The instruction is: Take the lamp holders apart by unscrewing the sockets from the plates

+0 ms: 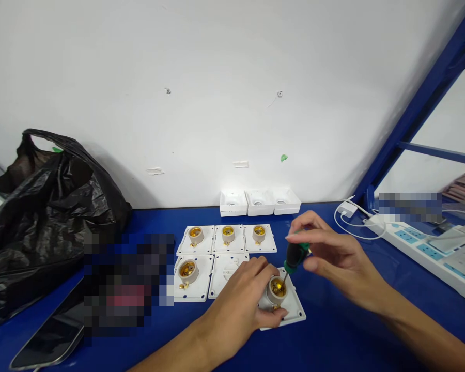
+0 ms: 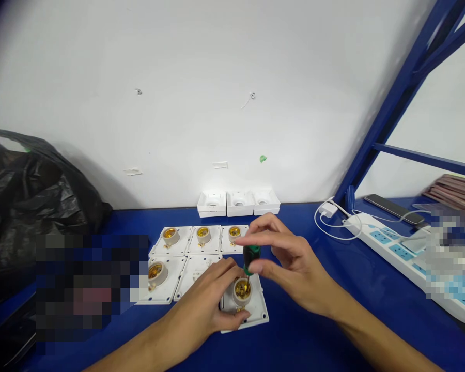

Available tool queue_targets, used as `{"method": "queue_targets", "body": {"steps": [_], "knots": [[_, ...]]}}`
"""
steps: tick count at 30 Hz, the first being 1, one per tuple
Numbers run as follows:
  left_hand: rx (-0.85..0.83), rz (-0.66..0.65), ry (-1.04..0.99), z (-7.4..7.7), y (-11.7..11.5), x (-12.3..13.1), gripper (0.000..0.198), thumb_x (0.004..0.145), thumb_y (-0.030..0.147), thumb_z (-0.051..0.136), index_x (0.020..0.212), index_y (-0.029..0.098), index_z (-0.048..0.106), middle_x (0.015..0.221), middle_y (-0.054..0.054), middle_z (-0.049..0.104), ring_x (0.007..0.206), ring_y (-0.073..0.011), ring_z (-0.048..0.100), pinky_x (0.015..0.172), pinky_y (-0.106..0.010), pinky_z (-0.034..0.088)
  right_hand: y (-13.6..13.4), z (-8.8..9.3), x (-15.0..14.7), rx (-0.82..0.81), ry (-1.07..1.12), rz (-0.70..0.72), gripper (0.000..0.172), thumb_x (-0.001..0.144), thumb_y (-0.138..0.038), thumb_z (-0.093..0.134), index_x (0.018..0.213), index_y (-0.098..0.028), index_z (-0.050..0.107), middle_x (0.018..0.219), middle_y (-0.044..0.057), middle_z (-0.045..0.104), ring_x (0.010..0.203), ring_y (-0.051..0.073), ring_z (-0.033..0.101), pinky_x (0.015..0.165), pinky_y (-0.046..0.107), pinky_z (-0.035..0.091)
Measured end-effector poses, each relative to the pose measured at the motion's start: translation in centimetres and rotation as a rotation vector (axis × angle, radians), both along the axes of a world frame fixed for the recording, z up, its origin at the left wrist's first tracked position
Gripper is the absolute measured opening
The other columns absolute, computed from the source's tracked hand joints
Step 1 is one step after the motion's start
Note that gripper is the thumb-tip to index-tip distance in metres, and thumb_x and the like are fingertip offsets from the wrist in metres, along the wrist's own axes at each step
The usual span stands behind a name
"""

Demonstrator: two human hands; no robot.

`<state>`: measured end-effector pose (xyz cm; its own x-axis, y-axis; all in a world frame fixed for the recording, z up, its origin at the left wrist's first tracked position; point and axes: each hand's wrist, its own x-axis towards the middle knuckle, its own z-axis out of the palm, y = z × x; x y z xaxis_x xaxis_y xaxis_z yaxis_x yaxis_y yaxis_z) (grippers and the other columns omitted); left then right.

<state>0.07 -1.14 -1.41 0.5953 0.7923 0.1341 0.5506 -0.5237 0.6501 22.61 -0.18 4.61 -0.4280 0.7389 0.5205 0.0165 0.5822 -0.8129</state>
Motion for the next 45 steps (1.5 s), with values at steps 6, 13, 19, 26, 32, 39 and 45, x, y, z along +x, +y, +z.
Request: {"method": "queue_targets", "body": {"steps": [6,13,19,26,32,39,45], "knots": [[-0.021,0.008,0.0,0.3,-0.1,0.1,0.045,0.074,0.019,0.095,0.107,0.021,0.065,0.106,-0.002,0.063,0.101,-0.0263,0.062,0.087,-0.035,0.048,0.1,-0.2,-0.2,-0.071,0.009,0.01,0.027,0.106,-0.036,0.063,0.129,-0.041,0.075,0.128,0.005,0.067,0.121,0.021,0.063,0.099,0.036,0.056],[-0.008,0.012,0.004,0.3,0.1,0.1,0.045,0.073,0.019,0.095,0.107,0.022,0.065,0.105,-0.001,0.063,0.1,-0.0261,0.062,0.087,-0.035,0.048,0.5,-0.6,-0.4,-0.216,0.114,-0.001,0.023,0.104,-0.038,0.065,0.124,-0.041,0.077,0.127,0.003,0.07,0.119,0.02,0.064,0.098,0.033,0.055],[-0.017,0.008,0.001,0.6,-0.1,0.0,0.042,0.074,0.017,0.094,0.104,0.022,0.064,0.104,-0.001,0.063,0.1,-0.0254,0.062,0.086,-0.034,0.047,0.8,-1.1,-0.6,-0.318,0.187,-0.017,0.022,0.102,-0.039,0.068,0.121,-0.038,0.078,0.12,0.004,0.071,0.11,0.018,0.065,0.088,0.028,0.057],[-0.042,-0.019,-0.032,0.5,-0.1,-0.1,0.044,0.072,0.014,0.091,0.105,0.023,0.064,0.105,0.0,0.061,0.099,-0.025,0.062,0.087,-0.034,0.048,0.6,-0.3,-0.2,-0.272,0.121,0.183,0.023,0.102,-0.033,0.068,0.123,-0.038,0.077,0.12,0.005,0.071,0.108,0.02,0.066,0.09,0.035,0.058],[-0.061,-0.051,-0.053,0.1,-0.5,-0.4,0.05,0.073,0.014,0.089,0.115,0.026,0.065,0.116,-0.002,0.064,0.109,-0.0285,0.058,0.095,-0.039,0.047,-0.1,-0.1,-0.6,-0.279,0.187,0.279,0.024,0.101,-0.032,0.072,0.124,-0.038,0.076,0.115,0.003,0.071,0.104,0.015,0.067,0.09,0.029,0.058],[-0.026,-0.1,-0.004,-0.4,-0.8,-0.3,0.055,0.071,0.02,0.094,0.115,0.026,0.062,0.121,-0.002,0.063,0.108,-0.0277,0.054,0.098,-0.04,0.044,-0.4,-0.4,-1.2,-0.223,0.205,0.201,0.029,0.099,-0.023,0.073,0.126,-0.035,0.074,0.111,0.003,0.071,0.102,0.015,0.067,0.086,0.028,0.059],[-0.02,-0.122,0.004,-0.6,-0.8,-0.4,0.053,0.072,0.022,0.093,0.115,0.025,0.063,0.119,-0.002,0.063,0.107,-0.0277,0.054,0.097,-0.039,0.044,-0.4,-0.8,-1.6,-0.271,0.244,0.161,0.029,0.098,-0.024,0.075,0.125,-0.034,0.073,0.111,0.004,0.072,0.102,0.017,0.068,0.08,0.029,0.062]]}}
